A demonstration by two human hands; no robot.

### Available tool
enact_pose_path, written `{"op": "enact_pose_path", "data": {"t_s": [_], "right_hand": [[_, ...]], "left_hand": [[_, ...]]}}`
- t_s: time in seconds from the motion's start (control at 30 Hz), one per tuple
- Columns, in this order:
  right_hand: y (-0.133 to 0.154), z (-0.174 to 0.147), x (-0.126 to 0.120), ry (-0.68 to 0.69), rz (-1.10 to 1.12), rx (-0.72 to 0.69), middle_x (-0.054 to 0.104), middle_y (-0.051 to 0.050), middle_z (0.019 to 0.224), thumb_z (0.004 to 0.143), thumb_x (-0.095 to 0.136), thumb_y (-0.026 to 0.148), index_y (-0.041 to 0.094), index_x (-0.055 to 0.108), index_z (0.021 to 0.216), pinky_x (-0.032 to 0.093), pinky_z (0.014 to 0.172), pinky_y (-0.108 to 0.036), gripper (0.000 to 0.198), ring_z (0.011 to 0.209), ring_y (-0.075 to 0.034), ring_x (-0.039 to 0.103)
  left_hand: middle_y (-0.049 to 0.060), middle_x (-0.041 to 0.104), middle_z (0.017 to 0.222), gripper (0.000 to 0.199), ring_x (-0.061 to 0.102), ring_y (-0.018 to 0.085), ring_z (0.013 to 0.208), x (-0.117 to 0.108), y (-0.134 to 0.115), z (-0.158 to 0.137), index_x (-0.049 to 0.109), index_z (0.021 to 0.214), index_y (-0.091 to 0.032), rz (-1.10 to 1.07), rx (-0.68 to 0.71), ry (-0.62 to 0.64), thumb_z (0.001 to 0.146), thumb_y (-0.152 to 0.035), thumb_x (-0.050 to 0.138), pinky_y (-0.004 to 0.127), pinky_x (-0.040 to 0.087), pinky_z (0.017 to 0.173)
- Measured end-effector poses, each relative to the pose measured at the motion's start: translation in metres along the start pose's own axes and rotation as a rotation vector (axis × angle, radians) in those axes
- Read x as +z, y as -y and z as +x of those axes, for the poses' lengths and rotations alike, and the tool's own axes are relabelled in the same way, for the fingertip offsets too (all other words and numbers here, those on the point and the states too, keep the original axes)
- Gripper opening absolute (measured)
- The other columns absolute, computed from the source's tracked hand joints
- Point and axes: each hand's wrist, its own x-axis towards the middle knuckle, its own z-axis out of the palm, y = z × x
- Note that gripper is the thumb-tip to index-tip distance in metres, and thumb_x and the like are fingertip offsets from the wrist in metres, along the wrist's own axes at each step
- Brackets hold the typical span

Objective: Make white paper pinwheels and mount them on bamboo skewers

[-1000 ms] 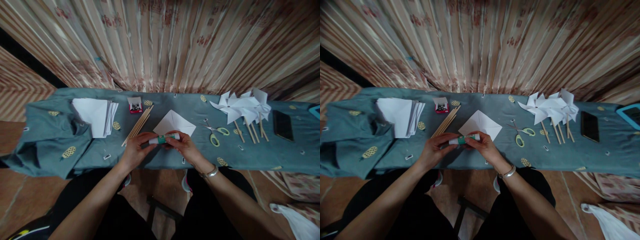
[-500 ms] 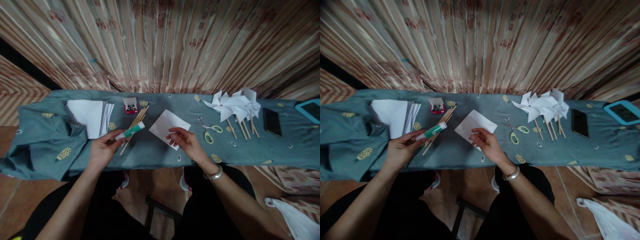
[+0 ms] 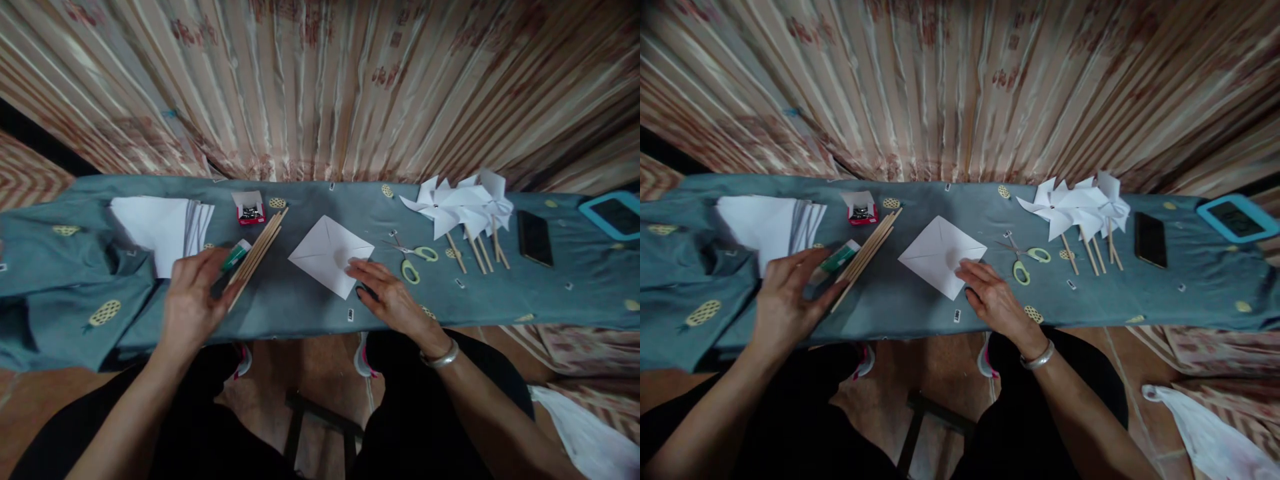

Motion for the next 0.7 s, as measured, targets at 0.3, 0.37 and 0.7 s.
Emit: {"op": "enact_pose_path", "data": {"t_s": [0.3, 0.37, 0.7], "right_hand": [[-0.002, 0.003, 0.000, 0.042, 0.033, 0.065, 0.056, -0.013, 0.139, 0.090, 0.052, 0.017, 0.017, 0.060, 0.128, 0.039, 0.114, -0.049, 0.039, 0.133, -0.025, 0.048], [-0.003, 0.004, -0.002, 0.051, 0.038, 0.062, 0.057, -0.012, 0.138, 0.089, 0.054, 0.018, 0.018, 0.061, 0.127, 0.039, 0.114, -0.049, 0.038, 0.133, -0.025, 0.048], [-0.006, 0.006, -0.007, 0.086, 0.040, 0.051, 0.056, -0.010, 0.139, 0.088, 0.059, 0.023, 0.021, 0.059, 0.129, 0.041, 0.111, -0.053, 0.041, 0.133, -0.026, 0.047]], "left_hand": [[0.013, 0.065, 0.118, 0.028, 0.057, 0.029, 0.111, 0.071, -0.084, 0.028, 0.063, 0.112, -0.013, -0.259, 0.411, 0.313, 0.085, -0.019, 0.066, 0.044, 0.054, 0.092], [0.012, 0.067, 0.112, 0.026, 0.059, 0.027, 0.107, 0.076, -0.086, 0.034, 0.064, 0.109, -0.012, -0.290, 0.414, 0.328, 0.086, -0.021, 0.066, 0.042, 0.055, 0.091], [0.010, 0.069, 0.098, 0.015, 0.060, 0.022, 0.096, 0.079, -0.086, 0.036, 0.067, 0.098, -0.012, -0.337, 0.398, 0.302, 0.092, -0.019, 0.056, 0.038, 0.056, 0.085]]}}
